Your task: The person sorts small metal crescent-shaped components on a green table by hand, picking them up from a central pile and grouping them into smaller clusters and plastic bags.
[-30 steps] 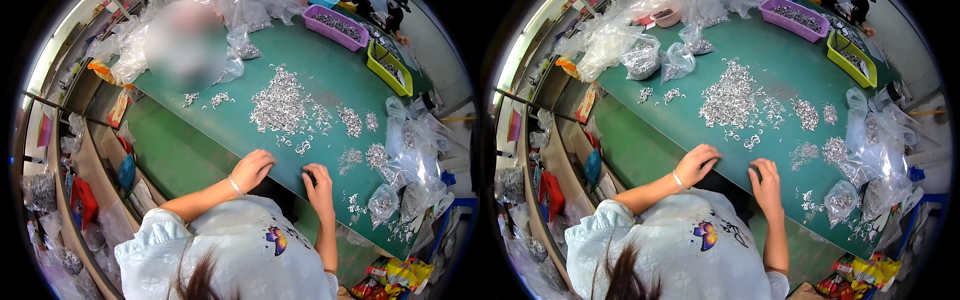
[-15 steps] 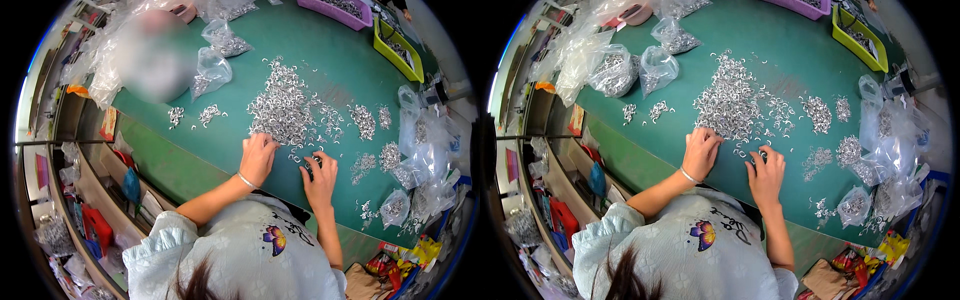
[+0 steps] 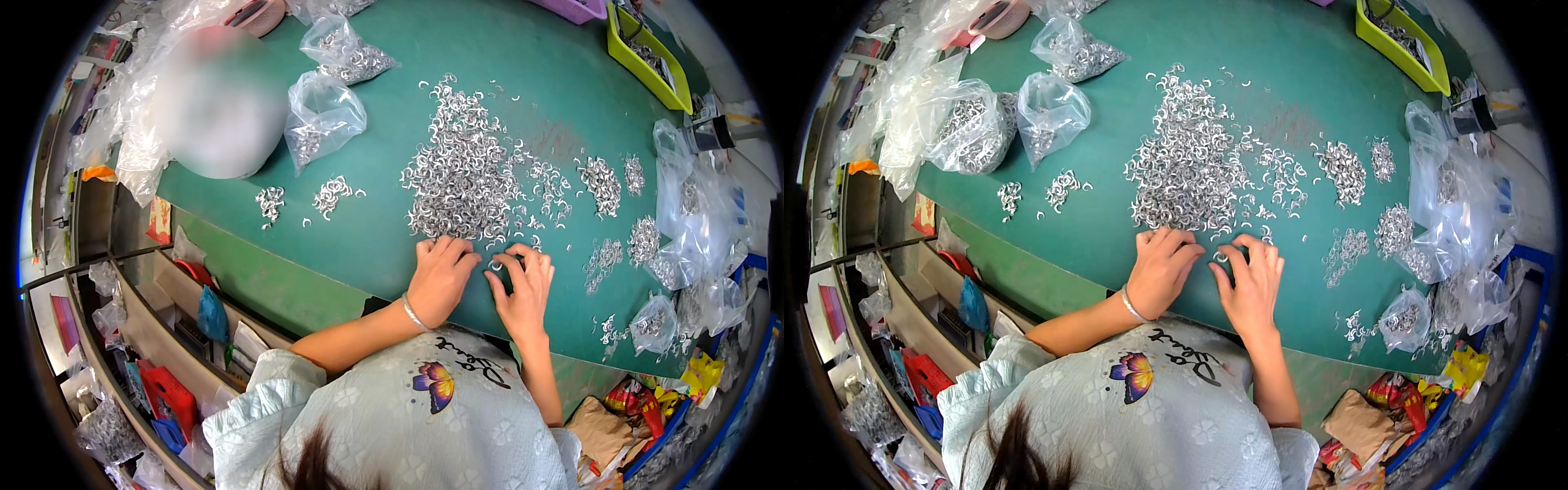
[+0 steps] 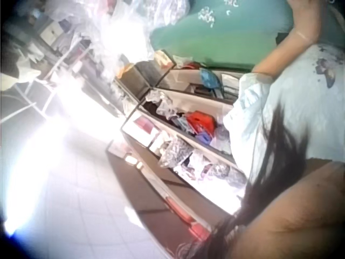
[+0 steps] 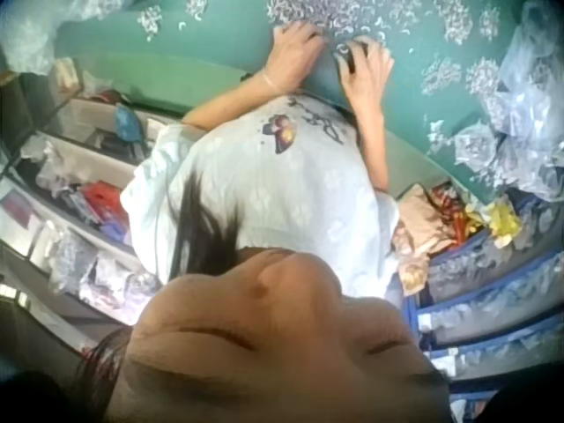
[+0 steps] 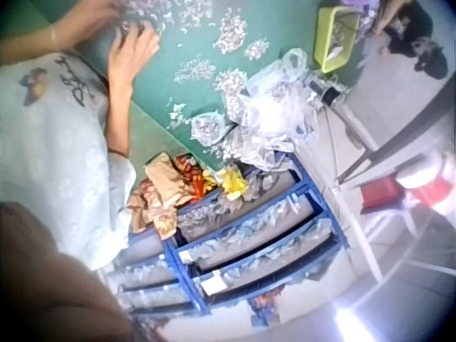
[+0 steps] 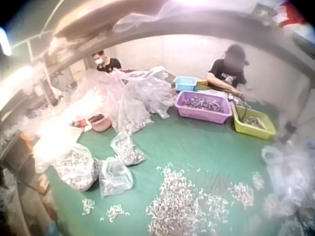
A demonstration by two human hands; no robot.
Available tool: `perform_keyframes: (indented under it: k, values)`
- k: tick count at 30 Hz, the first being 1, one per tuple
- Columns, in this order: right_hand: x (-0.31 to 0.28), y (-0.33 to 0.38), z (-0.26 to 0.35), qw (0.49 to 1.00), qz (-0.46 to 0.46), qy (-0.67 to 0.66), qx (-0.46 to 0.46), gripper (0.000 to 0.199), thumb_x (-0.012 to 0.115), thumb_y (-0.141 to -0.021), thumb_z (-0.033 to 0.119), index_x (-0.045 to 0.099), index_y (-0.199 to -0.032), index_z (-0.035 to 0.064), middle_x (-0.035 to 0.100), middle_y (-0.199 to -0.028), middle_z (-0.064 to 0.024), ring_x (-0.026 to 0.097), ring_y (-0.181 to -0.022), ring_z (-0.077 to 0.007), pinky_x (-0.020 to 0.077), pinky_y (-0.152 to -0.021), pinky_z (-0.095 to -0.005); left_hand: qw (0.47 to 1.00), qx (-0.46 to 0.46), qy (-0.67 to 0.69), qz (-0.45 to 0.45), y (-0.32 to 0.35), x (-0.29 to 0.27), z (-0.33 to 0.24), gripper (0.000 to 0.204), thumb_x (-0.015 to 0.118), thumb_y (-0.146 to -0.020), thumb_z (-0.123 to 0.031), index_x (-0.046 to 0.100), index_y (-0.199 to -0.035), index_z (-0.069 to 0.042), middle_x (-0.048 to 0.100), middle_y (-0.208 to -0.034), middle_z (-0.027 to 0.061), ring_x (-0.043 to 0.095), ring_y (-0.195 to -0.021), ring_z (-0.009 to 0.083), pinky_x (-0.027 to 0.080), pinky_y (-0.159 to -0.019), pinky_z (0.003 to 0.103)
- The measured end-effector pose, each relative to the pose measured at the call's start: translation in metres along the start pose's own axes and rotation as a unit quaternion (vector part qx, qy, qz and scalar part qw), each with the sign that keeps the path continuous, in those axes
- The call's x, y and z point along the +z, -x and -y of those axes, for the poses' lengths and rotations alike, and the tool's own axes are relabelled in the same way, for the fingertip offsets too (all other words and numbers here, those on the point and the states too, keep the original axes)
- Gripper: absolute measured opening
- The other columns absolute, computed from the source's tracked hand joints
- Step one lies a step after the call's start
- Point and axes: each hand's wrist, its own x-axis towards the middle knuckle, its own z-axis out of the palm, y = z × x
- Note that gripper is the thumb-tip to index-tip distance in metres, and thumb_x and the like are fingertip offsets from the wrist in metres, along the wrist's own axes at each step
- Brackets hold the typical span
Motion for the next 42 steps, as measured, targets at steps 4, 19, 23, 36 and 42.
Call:
perform_keyframes:
  k: [4, 19, 23, 36, 42]
  values:
    - [0.004, 0.006, -0.004, 0.999, -0.002, -0.019, -0.025, 0.018, 0.075, -0.076, 0.007, 0.067, -0.092, 0.0073, 0.062, -0.095, -0.0032, 0.053, -0.086, -0.0246, 0.0372, -0.077, -0.0379, 0.999, -0.04, 0.015, -0.027, 0.0, -0.014, -0.01, 0.026, 0.073, -0.077, -0.008, 0.065, -0.103, -0.009, 0.058, -0.104, 0.0029, 0.053, -0.095, 0.0221, 0.032, -0.079, 0.038]
    - [-0.004, 0.031, -0.003, 0.999, -0.028, 0.007, 0.031, 0.028, 0.076, -0.075, 0.007, 0.068, -0.102, 0.0059, 0.061, -0.101, -0.0052, 0.053, -0.091, -0.0251, 0.0378, -0.077, -0.0366, 0.995, 0.0, 0.088, 0.05, 0.017, -0.01, -0.01, 0.032, 0.073, -0.08, -0.008, 0.063, -0.11, -0.009, 0.059, -0.1, 0.0048, 0.054, -0.091, 0.0233, 0.035, -0.079, 0.038]
    - [-0.006, 0.04, -0.01, 0.999, -0.039, 0.007, 0.025, 0.026, 0.077, -0.075, 0.008, 0.069, -0.1, 0.006, 0.06, -0.098, -0.0047, 0.054, -0.088, -0.0239, 0.0379, -0.077, -0.0368, 0.995, -0.008, 0.092, 0.04, 0.019, -0.009, -0.015, 0.033, 0.074, -0.079, -0.01, 0.062, -0.11, -0.009, 0.058, -0.101, 0.005, 0.054, -0.093, 0.0238, 0.035, -0.079, 0.037]
    - [-0.002, 0.038, -0.002, 0.998, -0.026, -0.045, 0.032, 0.031, 0.073, -0.078, 0.006, 0.068, -0.109, 0.0037, 0.062, -0.097, -0.008, 0.054, -0.087, -0.026, 0.0391, -0.076, -0.0369, 0.992, -0.042, 0.1, 0.069, 0.02, -0.015, -0.022, 0.052, 0.078, -0.075, -0.013, 0.058, -0.123, -0.008, 0.055, -0.108, 0.0071, 0.053, -0.097, 0.0246, 0.035, -0.083, 0.037]
    - [-0.002, 0.035, 0.002, 0.999, -0.024, -0.034, 0.011, 0.032, 0.067, -0.081, 0.001, 0.068, -0.112, 0.0067, 0.059, -0.098, -0.0063, 0.053, -0.087, -0.0255, 0.0384, -0.076, -0.0367, 0.995, -0.042, 0.065, 0.068, 0.022, -0.015, -0.016, 0.041, 0.073, -0.078, -0.009, 0.062, -0.118, -0.009, 0.054, -0.104, 0.0053, 0.052, -0.094, 0.0234, 0.035, -0.081, 0.037]
